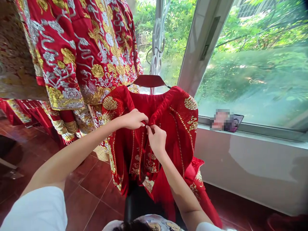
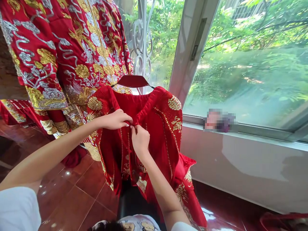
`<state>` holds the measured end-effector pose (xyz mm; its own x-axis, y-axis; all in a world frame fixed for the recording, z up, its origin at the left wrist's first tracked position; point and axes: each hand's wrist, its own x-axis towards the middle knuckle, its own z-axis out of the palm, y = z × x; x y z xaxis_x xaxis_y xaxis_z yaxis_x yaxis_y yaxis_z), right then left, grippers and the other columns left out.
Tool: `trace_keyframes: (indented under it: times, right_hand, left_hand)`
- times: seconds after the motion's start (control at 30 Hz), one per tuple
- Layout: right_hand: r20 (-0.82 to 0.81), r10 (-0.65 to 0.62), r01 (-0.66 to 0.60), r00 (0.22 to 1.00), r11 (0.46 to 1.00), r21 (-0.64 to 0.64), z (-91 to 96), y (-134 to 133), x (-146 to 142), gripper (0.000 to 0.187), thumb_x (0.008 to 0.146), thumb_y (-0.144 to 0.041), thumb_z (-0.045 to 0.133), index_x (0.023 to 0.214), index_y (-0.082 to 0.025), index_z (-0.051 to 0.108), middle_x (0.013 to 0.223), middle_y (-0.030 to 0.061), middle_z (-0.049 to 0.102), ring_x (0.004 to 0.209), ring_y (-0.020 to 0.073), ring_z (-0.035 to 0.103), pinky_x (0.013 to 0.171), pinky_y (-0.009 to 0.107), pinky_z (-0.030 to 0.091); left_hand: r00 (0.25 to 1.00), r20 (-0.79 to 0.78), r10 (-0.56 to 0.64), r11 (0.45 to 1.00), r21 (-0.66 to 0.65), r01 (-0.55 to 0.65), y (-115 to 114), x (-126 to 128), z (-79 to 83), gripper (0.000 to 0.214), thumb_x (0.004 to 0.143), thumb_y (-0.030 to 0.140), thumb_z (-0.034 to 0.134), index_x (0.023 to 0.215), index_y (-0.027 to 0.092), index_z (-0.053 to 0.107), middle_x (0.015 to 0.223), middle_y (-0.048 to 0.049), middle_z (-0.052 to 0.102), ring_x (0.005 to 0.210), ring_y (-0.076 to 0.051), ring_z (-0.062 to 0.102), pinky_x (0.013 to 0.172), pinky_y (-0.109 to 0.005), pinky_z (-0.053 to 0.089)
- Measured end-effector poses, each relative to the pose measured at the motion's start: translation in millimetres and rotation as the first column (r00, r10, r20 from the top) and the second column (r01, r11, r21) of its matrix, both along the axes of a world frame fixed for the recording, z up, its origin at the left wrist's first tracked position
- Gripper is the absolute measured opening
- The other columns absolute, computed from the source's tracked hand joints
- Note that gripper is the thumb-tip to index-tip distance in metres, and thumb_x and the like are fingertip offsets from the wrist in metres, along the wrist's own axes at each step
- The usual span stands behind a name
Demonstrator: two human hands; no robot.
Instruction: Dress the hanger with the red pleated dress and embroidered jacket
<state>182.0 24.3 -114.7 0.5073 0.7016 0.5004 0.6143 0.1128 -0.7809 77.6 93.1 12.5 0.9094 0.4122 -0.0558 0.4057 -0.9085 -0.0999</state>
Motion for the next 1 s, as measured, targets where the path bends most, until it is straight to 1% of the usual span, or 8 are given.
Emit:
trace_keyframes:
  times: [0.3, 0.43, 0.6, 0.7, 0.77, 0.87, 0.93, 1.0]
  right_hand:
    - [0.101, -0.094, 0.102, 0.990, 0.992, -0.075, 1.5, -10.1, -16.8, 0.023, 0.094, -0.026, 0.044, 0.087, -0.016, 0.063, 0.081, 0.0086, 0.071, 0.071, 0.0202, 0.063, 0.065, 0.028, 0.039]
    - [0.093, 0.001, 0.021, 0.996, 0.971, -0.238, -35.8, -13.4, -19.2, 0.023, 0.094, -0.022, 0.043, 0.090, -0.015, 0.065, 0.083, 0.0104, 0.071, 0.074, 0.0211, 0.066, 0.066, 0.028, 0.041]
    - [0.073, 0.076, -0.033, 0.994, 0.884, -0.467, -84.1, -34.2, -13.7, 0.022, 0.091, -0.021, 0.047, 0.077, -0.019, 0.064, 0.073, 0.0073, 0.070, 0.066, 0.0212, 0.066, 0.060, 0.028, 0.042]
    - [0.107, -0.028, 0.066, 0.994, 0.923, -0.380, -57.3, -46.2, 6.0, 0.023, 0.091, -0.028, 0.049, 0.073, -0.021, 0.062, 0.065, 0.0052, 0.064, 0.058, 0.0210, 0.061, 0.058, 0.032, 0.043]
    - [0.108, -0.261, 0.270, 0.959, 0.960, -0.077, -16.6, -43.6, 22.6, 0.025, 0.092, -0.036, 0.045, 0.085, -0.020, 0.063, 0.075, 0.0061, 0.065, 0.064, 0.0207, 0.060, 0.065, 0.035, 0.047]
    - [-0.015, -0.545, 0.519, 0.838, 0.788, 0.331, 44.3, -15.7, 40.0, 0.037, 0.090, -0.037, 0.046, 0.117, -0.013, 0.055, 0.098, 0.0112, 0.062, 0.087, 0.0229, 0.059, 0.084, 0.040, 0.049]
    - [0.027, -0.583, 0.543, 0.812, 0.773, 0.329, 66.7, 12.2, 43.5, 0.056, 0.085, -0.040, 0.054, 0.132, -0.012, 0.044, 0.116, 0.0165, 0.055, 0.106, 0.0291, 0.053, 0.092, 0.047, 0.046]
    - [0.075, -0.595, 0.565, 0.800, 0.790, 0.237, 72.8, 34.9, 44.1, 0.067, 0.083, -0.038, 0.057, 0.141, -0.013, 0.036, 0.130, 0.0209, 0.045, 0.116, 0.0347, 0.046, 0.093, 0.052, 0.044]
  left_hand:
    - [0.982, 0.186, -0.026, 0.996, -0.082, 0.042, -5.8, -8.4, -2.1, 0.027, 0.088, 0.016, 0.051, 0.110, 0.014, 0.066, 0.102, -0.0078, 0.073, 0.091, -0.017, 0.065, 0.088, -0.030, 0.039]
    - [0.959, 0.278, 0.048, 0.997, -0.066, -0.030, -6.0, -25.5, 2.3, 0.031, 0.089, 0.019, 0.050, 0.118, 0.016, 0.059, 0.103, -0.0078, 0.072, 0.097, -0.020, 0.064, 0.089, -0.033, 0.041]
    - [0.952, 0.288, 0.103, 0.990, -0.126, -0.069, -5.0, -55.0, 12.2, 0.029, 0.087, 0.024, 0.050, 0.113, 0.018, 0.061, 0.105, -0.0071, 0.071, 0.097, -0.020, 0.064, 0.086, -0.032, 0.044]
    - [0.933, 0.306, 0.189, 0.981, -0.101, -0.166, -14.3, -57.7, 17.2, 0.034, 0.087, 0.039, 0.052, 0.112, 0.019, 0.063, 0.101, -0.0074, 0.071, 0.092, -0.022, 0.064, 0.083, -0.033, 0.045]
    - [0.813, 0.479, 0.331, 0.927, -0.004, -0.375, -19.6, -50.6, 18.8, 0.044, 0.087, 0.050, 0.050, 0.115, 0.017, 0.060, 0.103, -0.0109, 0.069, 0.096, -0.026, 0.064, 0.083, -0.036, 0.046]
    - [0.526, 0.700, 0.482, 0.702, 0.051, -0.711, -14.0, -33.4, 13.0, 0.055, 0.088, 0.056, 0.044, 0.118, 0.011, 0.055, 0.109, -0.0202, 0.064, 0.108, -0.037, 0.059, 0.087, -0.044, 0.045]
    - [0.422, 0.720, 0.551, 0.620, -0.015, -0.785, -1.7, -23.7, 3.4, 0.059, 0.086, 0.056, 0.047, 0.121, 0.009, 0.050, 0.108, -0.0236, 0.063, 0.108, -0.040, 0.059, 0.086, -0.046, 0.046]
    - [0.408, 0.699, 0.588, 0.625, -0.071, -0.778, 11.0, -19.9, -6.2, 0.057, 0.086, 0.049, 0.052, 0.125, 0.009, 0.045, 0.110, -0.0248, 0.062, 0.108, -0.040, 0.060, 0.086, -0.045, 0.047]
